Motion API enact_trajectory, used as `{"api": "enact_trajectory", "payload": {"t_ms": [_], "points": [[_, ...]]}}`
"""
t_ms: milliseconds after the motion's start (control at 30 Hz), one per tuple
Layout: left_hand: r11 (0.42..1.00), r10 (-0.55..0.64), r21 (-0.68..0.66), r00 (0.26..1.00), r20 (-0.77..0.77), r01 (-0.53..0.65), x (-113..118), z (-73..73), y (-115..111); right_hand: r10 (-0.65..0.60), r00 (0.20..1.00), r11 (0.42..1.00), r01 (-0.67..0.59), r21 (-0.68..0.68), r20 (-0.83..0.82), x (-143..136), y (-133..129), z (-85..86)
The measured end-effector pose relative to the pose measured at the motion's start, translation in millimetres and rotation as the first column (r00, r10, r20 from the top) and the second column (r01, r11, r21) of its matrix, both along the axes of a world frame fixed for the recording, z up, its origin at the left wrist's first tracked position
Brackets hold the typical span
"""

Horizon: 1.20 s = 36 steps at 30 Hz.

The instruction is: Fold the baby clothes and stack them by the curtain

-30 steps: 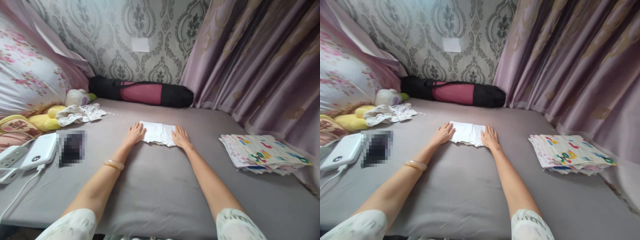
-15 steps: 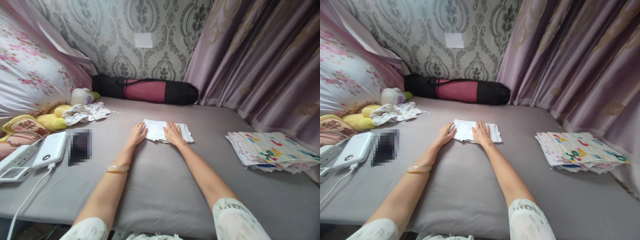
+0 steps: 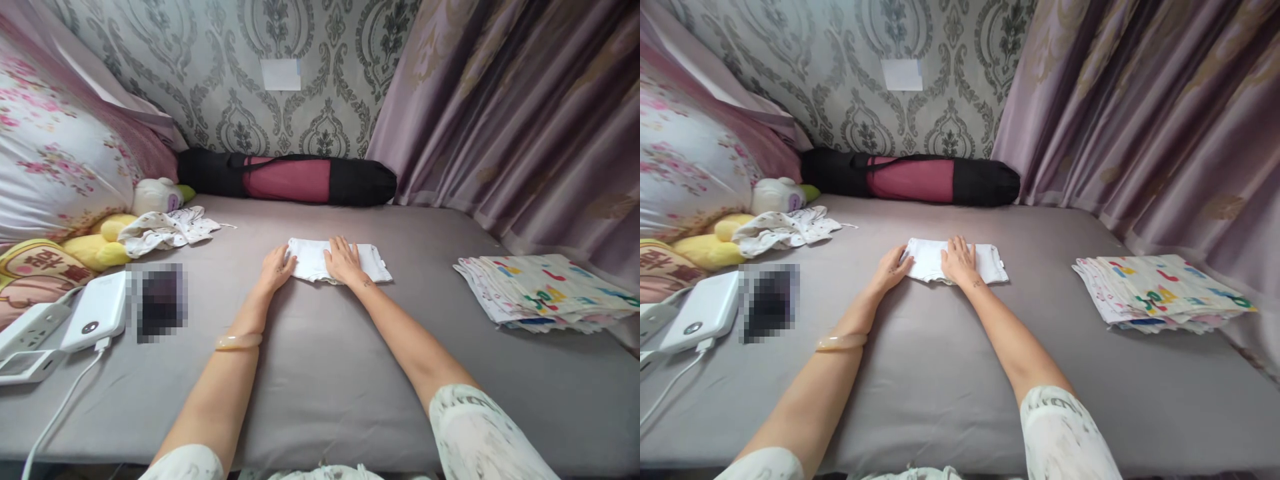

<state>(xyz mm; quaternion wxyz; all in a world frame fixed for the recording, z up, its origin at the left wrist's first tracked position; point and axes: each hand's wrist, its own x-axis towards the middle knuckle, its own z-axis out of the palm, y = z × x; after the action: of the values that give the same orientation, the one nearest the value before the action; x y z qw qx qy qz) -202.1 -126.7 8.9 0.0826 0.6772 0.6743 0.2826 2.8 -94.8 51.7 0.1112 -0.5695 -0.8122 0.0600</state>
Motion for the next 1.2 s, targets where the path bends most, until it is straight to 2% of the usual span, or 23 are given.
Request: {"api": "enact_trajectory", "payload": {"t_ms": [167,367,500,633,900,1100,1200], "points": [[0.999,0.035,0.034,0.998,0.059,-0.037,-2,-0.7,0,0.012,1.0,0.999,-0.011,0.05,-0.027,-28,-5,-9.3],[0.997,0.065,0.034,0.993,0.096,-0.069,-4,-0.6,1,0.008,1.0,0.995,-0.007,0.095,-0.013,-30,-5,-23.8],[0.994,0.098,0.034,0.987,0.127,-0.103,-4,-1.0,2,0.005,1.0,0.999,-0.005,0.047,0.003,-31,-3,-16.9],[0.991,0.118,0.04,0.981,0.151,-0.125,-5,-3.1,4,0.007,1.0,1.0,-0.007,-0.009,-0.011,-42,-4,-8.4],[0.993,0.108,0.041,0.985,0.136,-0.114,-5,-2.5,3,0.044,0.998,0.999,-0.045,-0.011,-0.033,-61,-10,-14.4],[0.991,0.101,0.07,0.984,0.148,-0.112,-5,-1.7,3,0.038,0.999,0.998,-0.038,-0.058,0.001,-67,-8,-5.9],[0.99,0.091,0.092,0.982,0.164,-0.107,-5,-0.3,3,0.081,0.996,0.996,-0.082,-0.018,-0.026,-78,-8,-5.7]]}}
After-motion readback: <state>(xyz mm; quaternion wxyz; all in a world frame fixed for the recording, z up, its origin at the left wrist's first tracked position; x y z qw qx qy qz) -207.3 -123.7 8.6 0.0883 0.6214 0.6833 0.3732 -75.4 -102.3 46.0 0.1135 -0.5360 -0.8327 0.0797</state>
